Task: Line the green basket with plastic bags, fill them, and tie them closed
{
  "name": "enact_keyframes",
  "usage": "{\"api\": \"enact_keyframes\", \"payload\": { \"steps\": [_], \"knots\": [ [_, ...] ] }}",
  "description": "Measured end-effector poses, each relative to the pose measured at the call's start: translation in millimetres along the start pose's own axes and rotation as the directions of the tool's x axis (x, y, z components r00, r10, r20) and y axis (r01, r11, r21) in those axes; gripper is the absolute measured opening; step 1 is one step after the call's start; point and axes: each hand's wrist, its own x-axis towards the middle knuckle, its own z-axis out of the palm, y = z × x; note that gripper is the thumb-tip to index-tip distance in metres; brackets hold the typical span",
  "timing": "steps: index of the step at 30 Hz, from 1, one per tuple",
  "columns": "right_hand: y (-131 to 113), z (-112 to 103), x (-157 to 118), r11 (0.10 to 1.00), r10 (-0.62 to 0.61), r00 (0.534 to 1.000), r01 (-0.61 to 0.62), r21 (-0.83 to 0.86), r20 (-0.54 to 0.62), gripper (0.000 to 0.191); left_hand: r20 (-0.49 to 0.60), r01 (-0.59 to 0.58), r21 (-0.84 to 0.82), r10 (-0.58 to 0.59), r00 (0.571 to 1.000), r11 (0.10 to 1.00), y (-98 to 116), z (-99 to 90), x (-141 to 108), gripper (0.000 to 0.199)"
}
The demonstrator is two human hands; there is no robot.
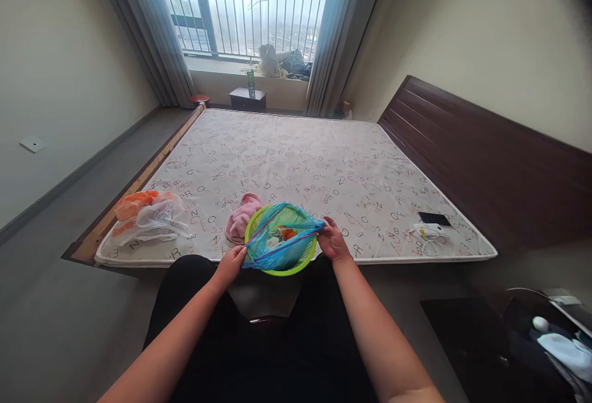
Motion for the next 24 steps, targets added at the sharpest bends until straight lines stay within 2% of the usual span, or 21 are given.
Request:
{"api": "enact_keyframes", "payload": {
  "steps": [4,7,10,11,12,14,15,17,20,24],
  "knots": [
    [-3.4,1.2,0.4,0.999,0.029,0.999,-0.029,0.018,-0.031,0.034,0.008,0.012,-0.014,-0.012,1.0,1.0,1.1,0.0,-0.5,0.055],
    [-3.5,1.8,0.3,0.978,-0.077,0.995,0.061,-0.201,-0.069,0.035,0.007,0.008,-0.013,-0.008,1.0,1.0,1.7,-0.1,-0.7,0.052],
    [-3.4,0.9,-3.9,0.89,-0.245,0.96,0.167,-0.423,-0.136,0.035,0.008,0.038,-0.031,-0.037,0.999,0.999,3.1,0.4,-1.6,0.049],
    [-3.9,0.8,-6.7,0.827,-0.327,0.937,0.222,-0.516,-0.121,0.032,0.011,0.049,-0.047,-0.048,0.999,0.998,3.6,0.7,-2.1,0.048],
    [-4.5,1.1,-10.1,0.728,-0.413,0.909,0.289,-0.622,-0.061,0.028,0.017,0.058,-0.065,-0.057,0.998,0.996,4.0,1.1,-2.5,0.047],
    [-5.8,2.9,-17.7,0.412,-0.522,0.833,0.436,-0.8,0.186,0.024,0.029,0.069,-0.09,-0.067,0.997,0.994,4.5,1.7,-3.1,0.045],
    [-5.8,4.5,-21.1,0.255,-0.516,0.794,0.5,-0.828,0.321,0.024,0.03,0.069,-0.094,-0.067,0.997,0.993,4.6,1.9,-3.1,0.045],
    [-3.5,8.1,-25.9,0.057,-0.449,0.739,0.584,-0.81,0.501,0.024,0.02,0.058,-0.083,-0.057,0.998,0.995,4.4,2.4,-3.0,0.044],
    [6.5,11.5,-25.6,-0.096,-0.374,0.715,0.604,-0.791,0.591,0.026,0.011,0.029,-0.06,-0.029,1.0,0.998,4.7,3.2,-2.6,0.044],
    [21.4,11.2,-18.0,-0.188,-0.344,0.748,0.537,-0.823,0.567,0.031,0.006,0.006,-0.057,-0.006,1.0,0.998,6.2,3.7,-2.6,0.045]
  ]
}}
